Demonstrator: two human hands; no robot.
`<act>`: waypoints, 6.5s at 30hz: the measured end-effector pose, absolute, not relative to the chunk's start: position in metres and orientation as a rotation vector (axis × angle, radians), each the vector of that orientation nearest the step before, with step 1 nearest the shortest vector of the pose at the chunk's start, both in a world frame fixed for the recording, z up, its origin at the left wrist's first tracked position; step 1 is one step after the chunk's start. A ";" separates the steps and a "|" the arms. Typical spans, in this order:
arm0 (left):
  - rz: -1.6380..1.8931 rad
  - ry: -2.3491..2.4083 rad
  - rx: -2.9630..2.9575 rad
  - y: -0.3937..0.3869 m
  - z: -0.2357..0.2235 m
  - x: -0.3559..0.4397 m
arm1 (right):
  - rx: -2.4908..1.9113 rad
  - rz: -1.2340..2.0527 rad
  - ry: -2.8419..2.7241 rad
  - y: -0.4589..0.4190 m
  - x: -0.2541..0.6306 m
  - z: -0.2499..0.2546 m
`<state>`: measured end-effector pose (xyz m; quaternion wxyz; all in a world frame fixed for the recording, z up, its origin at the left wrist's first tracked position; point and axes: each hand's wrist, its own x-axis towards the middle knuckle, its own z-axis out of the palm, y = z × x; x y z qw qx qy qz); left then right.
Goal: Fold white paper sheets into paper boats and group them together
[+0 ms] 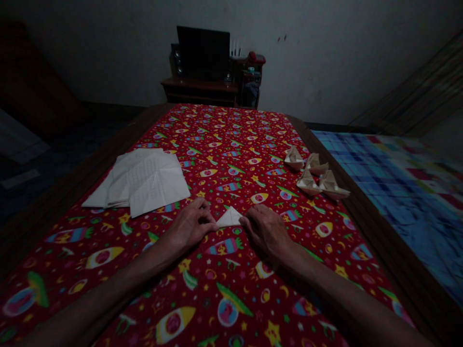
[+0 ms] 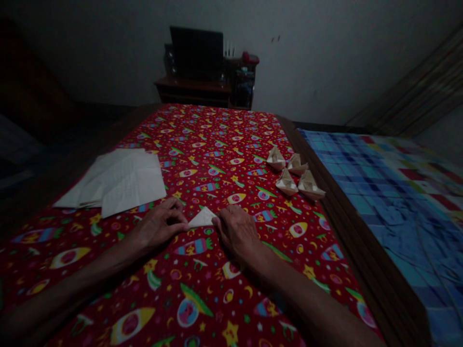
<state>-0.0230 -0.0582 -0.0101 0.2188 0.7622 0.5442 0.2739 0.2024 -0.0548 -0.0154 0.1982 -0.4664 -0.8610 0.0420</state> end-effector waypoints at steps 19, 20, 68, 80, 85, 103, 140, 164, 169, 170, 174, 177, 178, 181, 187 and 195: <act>0.687 1.283 2.747 -0.073 -0.012 -0.014 | -1.288 0.100 -2.426 -0.054 0.202 -0.017; 0.625 1.243 2.795 -0.074 -0.012 -0.014 | -1.285 0.092 -2.431 -0.054 0.202 -0.016; 0.442 1.303 2.801 -0.094 -0.007 -0.041 | -0.889 -0.179 -2.708 -0.070 0.207 -0.011; 0.697 1.282 2.496 -0.041 -0.006 -0.013 | -0.983 -0.264 -2.849 -0.047 0.190 0.002; 0.915 1.363 2.182 -0.046 -0.013 -0.014 | -0.938 -0.345 -2.760 -0.048 0.192 -0.005; 1.042 1.467 2.073 -0.064 -0.018 0.015 | -1.021 -0.245 -2.310 -0.055 0.184 -0.026; 0.827 1.163 2.705 -0.065 -0.016 -0.006 | -0.958 -0.458 -2.655 -0.059 0.191 -0.010; 0.928 1.115 1.655 -0.047 -0.012 -0.010 | -0.811 0.196 -2.300 -0.052 0.199 -0.017; 0.781 1.072 1.763 -0.048 -0.001 -0.015 | -0.742 0.511 -2.139 -0.052 0.196 -0.010; 0.786 1.066 1.766 -0.048 0.000 -0.015 | -0.742 0.505 -2.137 -0.052 0.196 -0.010; 0.789 1.072 1.732 -0.047 -0.002 -0.016 | -0.746 0.480 -2.146 -0.052 0.197 -0.011; 0.752 1.111 1.748 -0.046 -0.003 -0.017 | -0.758 0.470 -2.142 -0.052 0.197 -0.011; 0.737 1.124 1.766 -0.046 -0.002 -0.017 | -0.760 0.472 -2.141 -0.052 0.197 -0.011; 0.713 1.134 1.855 -0.047 0.001 -0.016 | -0.764 0.476 -2.127 -0.052 0.196 -0.011; 0.730 1.059 2.134 -0.049 0.003 -0.015 | -0.799 0.489 -2.051 -0.051 0.196 -0.014; 0.790 1.032 2.134 -0.051 0.005 -0.014 | -0.929 0.448 -2.002 -0.050 0.195 -0.017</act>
